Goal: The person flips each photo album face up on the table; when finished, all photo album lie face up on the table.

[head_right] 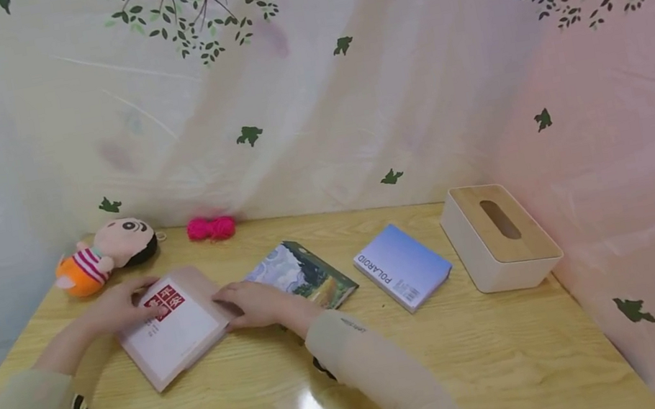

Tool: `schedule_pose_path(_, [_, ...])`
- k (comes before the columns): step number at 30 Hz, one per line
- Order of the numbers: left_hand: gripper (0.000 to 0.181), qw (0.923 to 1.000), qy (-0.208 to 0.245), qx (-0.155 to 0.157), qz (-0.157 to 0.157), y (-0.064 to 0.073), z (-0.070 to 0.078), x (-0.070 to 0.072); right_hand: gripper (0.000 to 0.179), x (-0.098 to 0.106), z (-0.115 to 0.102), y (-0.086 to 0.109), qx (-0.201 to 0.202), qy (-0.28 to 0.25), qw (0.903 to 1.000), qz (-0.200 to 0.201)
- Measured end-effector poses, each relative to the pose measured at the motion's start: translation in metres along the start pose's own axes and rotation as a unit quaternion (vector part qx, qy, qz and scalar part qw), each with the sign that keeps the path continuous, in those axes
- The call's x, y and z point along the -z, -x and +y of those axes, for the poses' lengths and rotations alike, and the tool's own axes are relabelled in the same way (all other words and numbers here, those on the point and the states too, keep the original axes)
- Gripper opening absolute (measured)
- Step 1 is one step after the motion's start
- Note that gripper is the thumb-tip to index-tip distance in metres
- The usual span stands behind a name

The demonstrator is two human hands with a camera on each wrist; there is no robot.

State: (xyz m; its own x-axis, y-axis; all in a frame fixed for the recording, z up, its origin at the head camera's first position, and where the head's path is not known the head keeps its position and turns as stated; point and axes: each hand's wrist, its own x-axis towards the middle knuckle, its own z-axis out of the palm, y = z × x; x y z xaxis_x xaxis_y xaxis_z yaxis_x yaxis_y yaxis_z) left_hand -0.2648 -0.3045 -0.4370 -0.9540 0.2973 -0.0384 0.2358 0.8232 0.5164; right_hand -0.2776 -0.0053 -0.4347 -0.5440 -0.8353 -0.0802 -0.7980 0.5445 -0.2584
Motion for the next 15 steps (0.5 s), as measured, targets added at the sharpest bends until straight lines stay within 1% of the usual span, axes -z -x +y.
schedule_pose_path(3, [0.084,0.9999,0.008,0.01,-0.003,-0.0012,0.0004,0.0014,0.064,0.0013,0.0003,0.0002,0.002,-0.005,1.0,0.0])
schedule_pose_path(8, [0.08,0.9998,0.015,0.011,-0.002,-0.0036,0.0003,0.0023,0.064,0.0014,0.0017,0.0008,0.004,-0.023,0.9997,0.004])
schedule_pose_path(12, [0.077,0.9995,0.032,0.005,0.006,-0.0041,0.0034,0.0037,0.063,0.0004,0.0039,0.0016,0.005,-0.063,0.9975,0.032])
schedule_pose_path(15, [0.074,0.9989,0.047,0.003,0.009,-0.0038,0.0067,0.0052,0.062,-0.0004,0.0055,0.0034,0.002,-0.106,0.9925,0.061])
